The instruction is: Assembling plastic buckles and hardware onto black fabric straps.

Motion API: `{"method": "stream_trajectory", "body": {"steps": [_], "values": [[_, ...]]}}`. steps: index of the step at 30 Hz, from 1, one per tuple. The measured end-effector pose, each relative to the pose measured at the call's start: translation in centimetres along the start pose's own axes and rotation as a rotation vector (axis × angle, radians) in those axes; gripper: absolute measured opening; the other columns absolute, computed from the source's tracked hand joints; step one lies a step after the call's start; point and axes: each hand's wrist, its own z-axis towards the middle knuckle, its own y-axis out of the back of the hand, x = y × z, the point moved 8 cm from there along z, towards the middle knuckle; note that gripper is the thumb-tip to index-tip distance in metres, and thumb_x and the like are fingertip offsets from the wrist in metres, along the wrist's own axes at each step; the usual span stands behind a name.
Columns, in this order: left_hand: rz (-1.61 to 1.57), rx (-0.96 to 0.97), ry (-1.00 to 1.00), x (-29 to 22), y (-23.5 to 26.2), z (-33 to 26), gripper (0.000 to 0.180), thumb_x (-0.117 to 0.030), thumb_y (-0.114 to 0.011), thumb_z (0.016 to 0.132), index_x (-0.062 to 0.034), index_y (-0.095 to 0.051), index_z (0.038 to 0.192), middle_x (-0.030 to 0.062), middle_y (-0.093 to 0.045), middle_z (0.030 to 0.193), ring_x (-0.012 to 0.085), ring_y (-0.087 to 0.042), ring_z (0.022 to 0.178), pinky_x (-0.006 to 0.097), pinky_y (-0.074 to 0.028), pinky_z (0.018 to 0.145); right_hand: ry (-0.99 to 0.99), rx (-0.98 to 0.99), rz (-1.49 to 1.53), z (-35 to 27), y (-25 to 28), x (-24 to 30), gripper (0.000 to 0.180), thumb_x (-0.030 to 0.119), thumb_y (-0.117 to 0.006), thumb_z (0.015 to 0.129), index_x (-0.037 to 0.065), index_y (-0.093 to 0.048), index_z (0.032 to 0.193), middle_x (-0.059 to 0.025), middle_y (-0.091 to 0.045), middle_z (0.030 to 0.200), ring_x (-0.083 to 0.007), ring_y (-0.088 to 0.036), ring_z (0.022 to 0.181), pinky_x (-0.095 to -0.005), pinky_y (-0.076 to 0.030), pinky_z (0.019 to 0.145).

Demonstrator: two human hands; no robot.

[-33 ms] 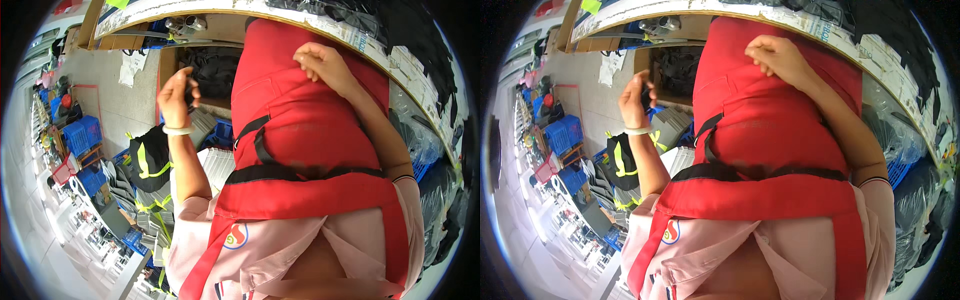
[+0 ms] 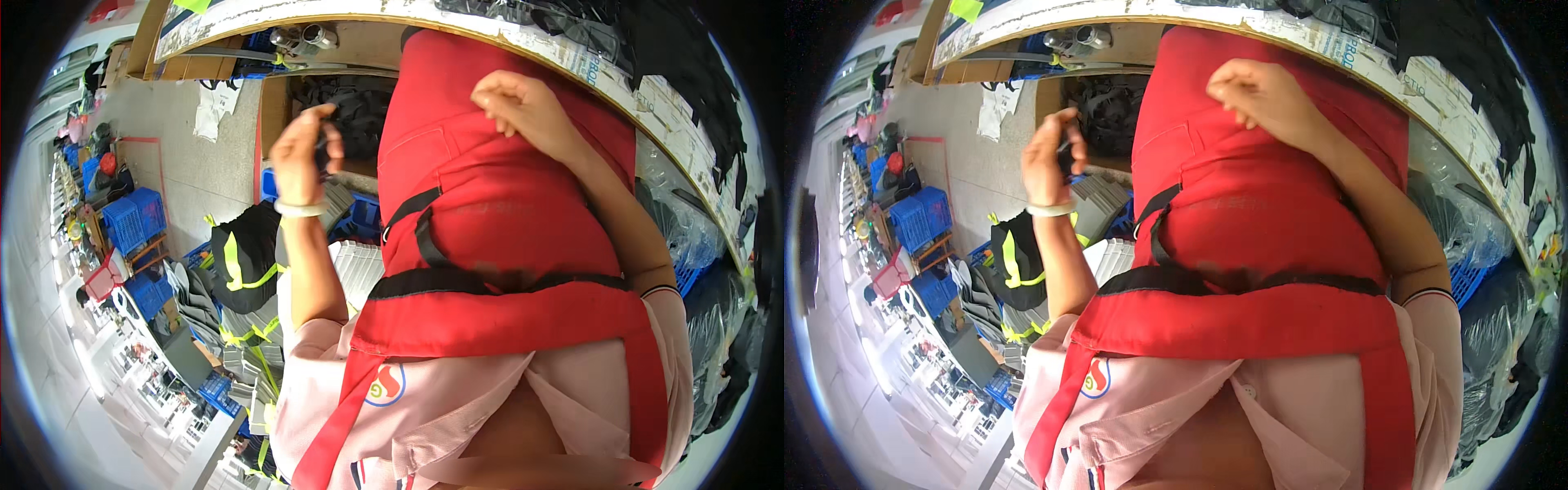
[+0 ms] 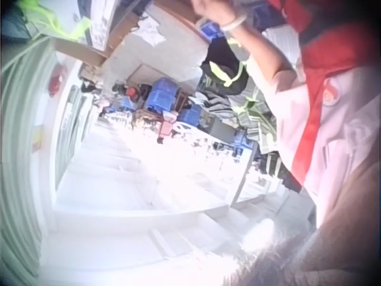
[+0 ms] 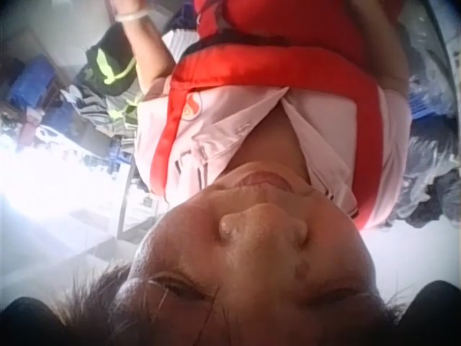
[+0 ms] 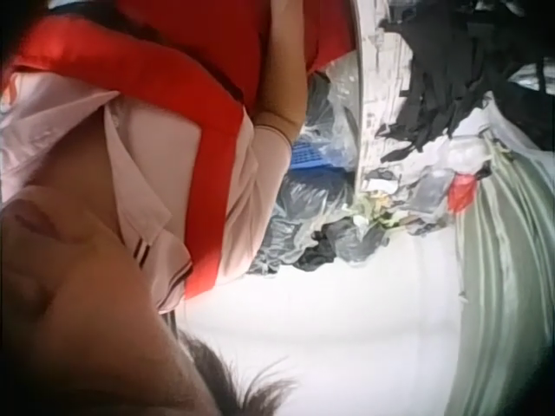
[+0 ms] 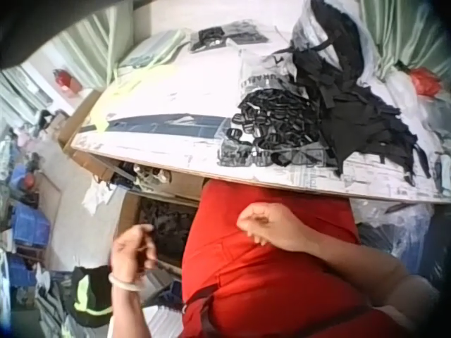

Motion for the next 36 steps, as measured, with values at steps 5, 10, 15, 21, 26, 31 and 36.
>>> {"method": "stream_trajectory", "body": {"steps": [5,10,15,21,26,31,36], "values": [[-0.259,0.419,0.064,1.3,-12.9,-1.4,0.036,-0.028,-0.047,0.1,0.0021,-0.059,0.116,0.005,-0.059,0.07,0.0094,-0.053,0.051,0.022,-0.038,0.04,0.148,0.052,-0.165,-0.9,-3.8,4.5,0.022,0.012,-0.062,0.088,0.001,-0.059,0.107,-0.0017,-0.059,0.068,-0.0081,-0.052,0.056,-0.0242,-0.04,0.052],[-0.232,0.467,-0.021,1.3,-17.2,-1.1,0.041,-0.032,-0.045,0.1,0.0006,-0.055,0.122,0.0069,-0.062,0.08,0.0081,-0.053,0.054,0.02,-0.042,0.041,0.001,0.013,0.015,-1.7,-2.3,3.1,0.016,0.01,-0.061,0.089,-0.002,-0.058,0.1,-0.0032,-0.058,0.064,-0.009,-0.057,0.058,-0.0224,-0.044,0.054],[-0.359,0.574,0.182,1.9,-18.8,-1.5,0.053,-0.043,-0.037,0.101,0.0026,-0.054,0.121,0.0059,-0.06,0.074,0.0093,-0.054,0.053,0.02,-0.041,0.041,-0.032,0.053,0.098,-1.5,-0.5,1.1,0.015,0.013,-0.059,0.091,-0.001,-0.06,0.098,-0.0016,-0.06,0.07,-0.0072,-0.056,0.059,-0.0211,-0.045,0.052],[-0.322,0.581,0.348,3.3,-18.1,-0.6,0.04,-0.035,-0.045,0.1,0.0007,-0.06,0.09,0.0065,-0.059,0.067,0.0113,-0.054,0.051,0.022,-0.042,0.041,-0.049,-0.006,0.112,-2.8,2.7,0.0,0.017,0.017,-0.057,0.093,0.0,-0.061,0.097,-0.0024,-0.061,0.076,-0.007,-0.057,0.062,-0.0212,-0.046,0.052],[-0.13,0.654,0.331,3.2,-19.6,-0.6,0.044,-0.038,-0.047,0.099,0.0023,-0.061,0.088,0.0062,-0.06,0.067,0.0105,-0.054,0.051,0.022,-0.042,0.04,0.073,-0.013,-0.115,-3.5,3.6,0.1,0.012,0.011,-0.061,0.088,0.001,-0.061,0.096,-0.0055,-0.063,0.079,-0.0116,-0.06,0.068,-0.0271,-0.048,0.061],[-0.197,0.872,0.59,3.7,-22.6,-2.2,0.037,-0.035,-0.056,0.095,0.0007,-0.064,0.089,0.0049,-0.06,0.067,0.0107,-0.054,0.051,0.021,-0.039,0.038,0.398,-0.179,-0.6,-5.5,4.6,2.9,0.009,0.009,-0.062,0.084,0.005,-0.061,0.091,-0.0109,-0.061,0.087,-0.0278,-0.061,0.08,-0.0337,-0.05,0.068],[-0.51,0.888,0.636,5.2,-24.8,-1.8,0.024,-0.025,-0.057,0.095,-0.0015,-0.059,0.094,0.006,-0.059,0.076,0.0147,-0.056,0.062,0.023,-0.043,0.042,0.473,-0.347,-0.682,-6.7,7.6,3.4,0.013,0.007,-0.06,0.084,0.004,-0.063,0.096,-0.0098,-0.062,0.087,-0.0278,-0.062,0.082,-0.0333,-0.05,0.073]]}}
